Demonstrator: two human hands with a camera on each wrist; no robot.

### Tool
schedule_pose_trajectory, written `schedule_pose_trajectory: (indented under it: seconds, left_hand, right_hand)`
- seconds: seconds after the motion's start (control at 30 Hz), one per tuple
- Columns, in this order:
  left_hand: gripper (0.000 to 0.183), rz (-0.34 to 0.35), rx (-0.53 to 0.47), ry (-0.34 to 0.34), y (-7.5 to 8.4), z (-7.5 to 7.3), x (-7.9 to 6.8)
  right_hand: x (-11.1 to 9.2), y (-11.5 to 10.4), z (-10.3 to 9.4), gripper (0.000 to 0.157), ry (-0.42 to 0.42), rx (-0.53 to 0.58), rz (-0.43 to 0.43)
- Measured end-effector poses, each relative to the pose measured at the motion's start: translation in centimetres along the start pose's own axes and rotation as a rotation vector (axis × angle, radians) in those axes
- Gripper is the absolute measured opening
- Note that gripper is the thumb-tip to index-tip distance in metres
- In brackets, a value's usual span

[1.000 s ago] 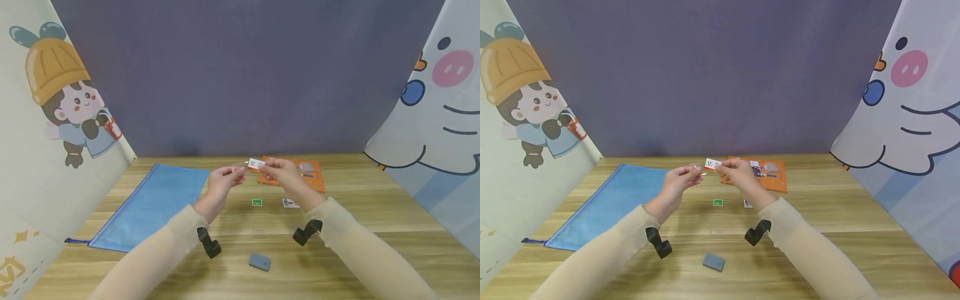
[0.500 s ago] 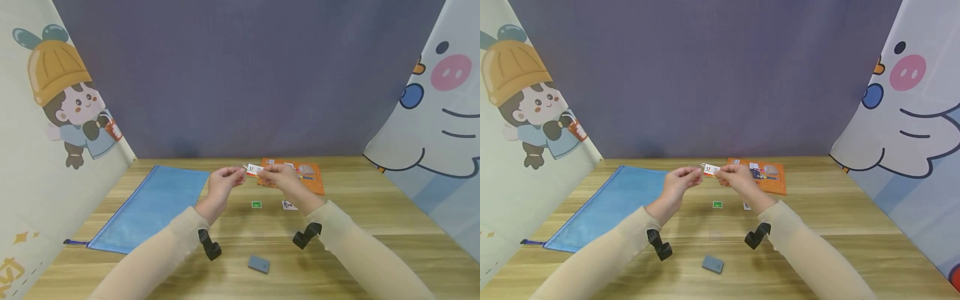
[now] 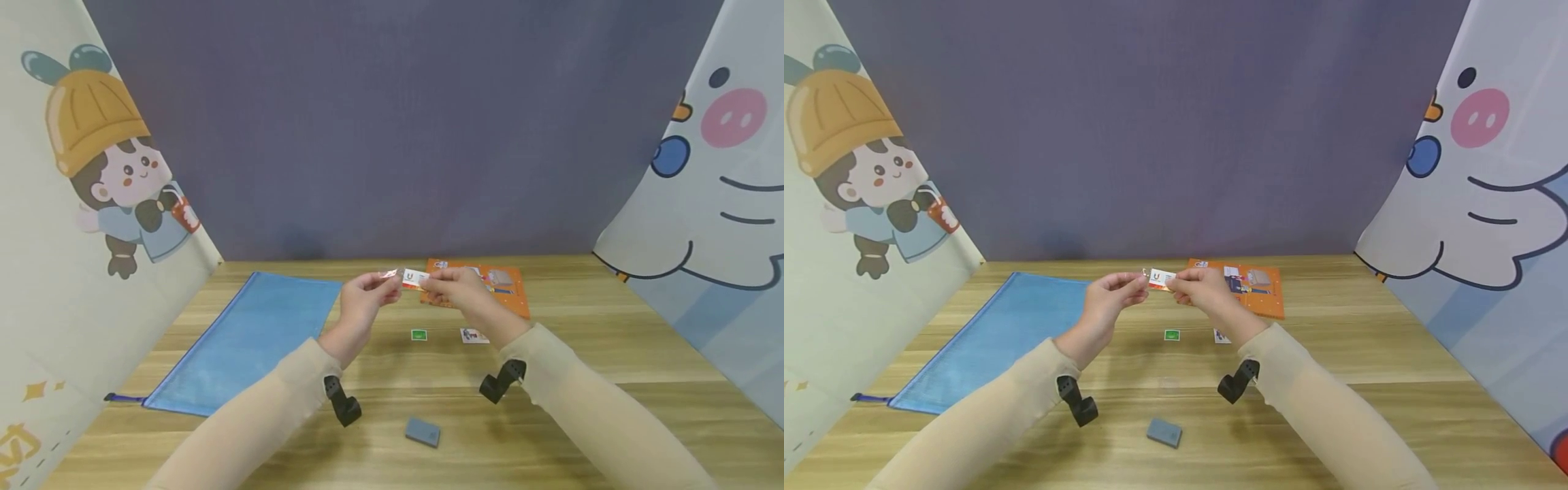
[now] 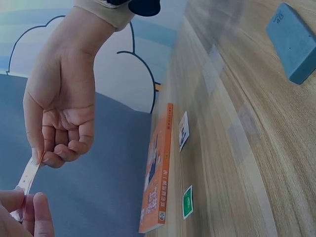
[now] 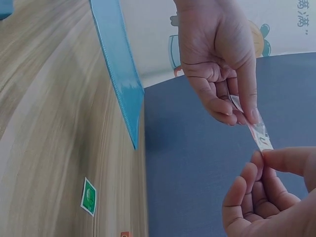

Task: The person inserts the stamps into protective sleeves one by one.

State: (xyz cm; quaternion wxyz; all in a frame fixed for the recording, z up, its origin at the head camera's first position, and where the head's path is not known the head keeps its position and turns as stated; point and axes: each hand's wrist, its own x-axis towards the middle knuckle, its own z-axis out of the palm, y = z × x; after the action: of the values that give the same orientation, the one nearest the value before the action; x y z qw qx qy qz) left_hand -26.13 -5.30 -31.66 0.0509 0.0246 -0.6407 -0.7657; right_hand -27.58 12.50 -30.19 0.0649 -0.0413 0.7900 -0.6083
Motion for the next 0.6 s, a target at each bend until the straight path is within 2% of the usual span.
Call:
schedule_pose_trajectory:
  seconds: [0.23,0.6]
  left_hand:
    - [0.021,0.005,0.023,-0.009,0.13,0.15,-0.17]
    - [0.021,0.011,0.036,-0.008,0.02,0.08,-0.01]
  right_hand:
    - [0.00,-0.15,-0.06,0.027,0.012,-0.002,-0.002]
    - [0.04,-0.31,-0.40,0.024,-0.028,-0.036,-0.013]
